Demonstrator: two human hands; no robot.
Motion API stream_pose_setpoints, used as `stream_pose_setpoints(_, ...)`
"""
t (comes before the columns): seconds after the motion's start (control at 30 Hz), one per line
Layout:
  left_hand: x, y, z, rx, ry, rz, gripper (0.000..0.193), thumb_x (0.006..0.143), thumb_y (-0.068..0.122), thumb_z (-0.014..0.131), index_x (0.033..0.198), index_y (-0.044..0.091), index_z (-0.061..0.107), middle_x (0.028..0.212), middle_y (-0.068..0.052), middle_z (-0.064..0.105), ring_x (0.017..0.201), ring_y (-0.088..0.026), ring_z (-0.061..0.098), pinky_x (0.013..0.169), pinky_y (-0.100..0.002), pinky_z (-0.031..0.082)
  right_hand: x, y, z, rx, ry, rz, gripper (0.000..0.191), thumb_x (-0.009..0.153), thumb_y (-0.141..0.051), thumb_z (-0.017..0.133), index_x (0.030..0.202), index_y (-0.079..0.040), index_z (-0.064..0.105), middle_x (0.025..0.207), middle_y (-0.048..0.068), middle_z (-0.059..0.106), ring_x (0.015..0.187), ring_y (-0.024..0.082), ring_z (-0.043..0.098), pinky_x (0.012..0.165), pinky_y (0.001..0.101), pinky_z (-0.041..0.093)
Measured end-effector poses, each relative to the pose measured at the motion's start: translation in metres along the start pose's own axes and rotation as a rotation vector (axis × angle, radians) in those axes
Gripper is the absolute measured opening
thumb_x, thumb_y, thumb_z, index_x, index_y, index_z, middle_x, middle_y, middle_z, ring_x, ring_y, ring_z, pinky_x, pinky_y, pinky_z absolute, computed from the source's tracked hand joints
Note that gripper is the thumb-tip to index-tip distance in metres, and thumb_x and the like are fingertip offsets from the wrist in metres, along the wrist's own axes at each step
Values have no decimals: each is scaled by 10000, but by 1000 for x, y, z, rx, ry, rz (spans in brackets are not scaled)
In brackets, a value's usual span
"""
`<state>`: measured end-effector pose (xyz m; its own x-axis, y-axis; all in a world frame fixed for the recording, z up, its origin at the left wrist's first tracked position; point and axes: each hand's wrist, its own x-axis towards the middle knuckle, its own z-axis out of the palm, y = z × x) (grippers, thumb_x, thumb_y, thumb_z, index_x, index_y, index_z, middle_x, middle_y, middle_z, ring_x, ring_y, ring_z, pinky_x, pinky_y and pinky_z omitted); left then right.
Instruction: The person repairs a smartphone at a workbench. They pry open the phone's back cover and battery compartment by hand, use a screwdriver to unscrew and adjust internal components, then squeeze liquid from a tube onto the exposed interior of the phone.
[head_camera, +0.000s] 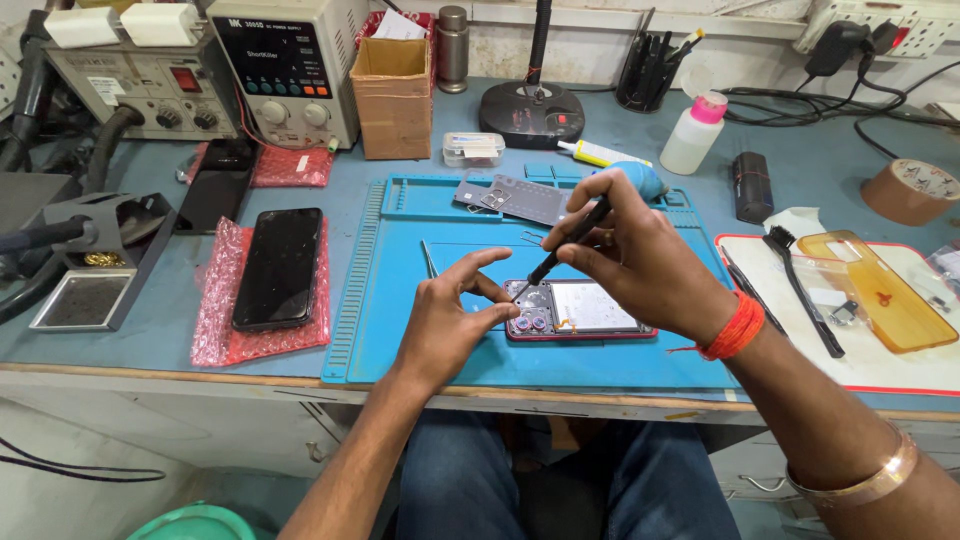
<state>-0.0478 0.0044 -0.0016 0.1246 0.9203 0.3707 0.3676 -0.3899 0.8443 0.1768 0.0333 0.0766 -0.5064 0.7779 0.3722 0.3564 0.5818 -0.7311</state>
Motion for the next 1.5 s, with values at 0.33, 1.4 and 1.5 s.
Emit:
stream_pose_setpoints(0.33,2,-1,-3,-34,9,4,563,778,98,824,1317,134,667,850,-65,816,839,-128,778,802,-307,593,2,1,-3,48,-8,-61,355,962,34,636,1206,-61,396,1121,117,693,1120,191,726,915,325,630)
stream_pose_setpoints(1.4,3,-4,0,283,20,282,511,777,113,825,1264,111,670,827,-54,760,869,-292,699,910,-434,473,8,-3,0,-132,-61,-54,347,937,-23,681,1189,-72,447,1071,73,711,1024,174,751,818,333,650)
stream_pose_setpoints(1.5,2,-5,1,251,29,299,535,768,114,830,1275,114,662,838,-44,765,890,-290,700,904,-427,481,9,-3,0,-80,-74,-63,356,935,-12,676,1198,-72,443,1080,73,714,1046,174,744,852,331,654)
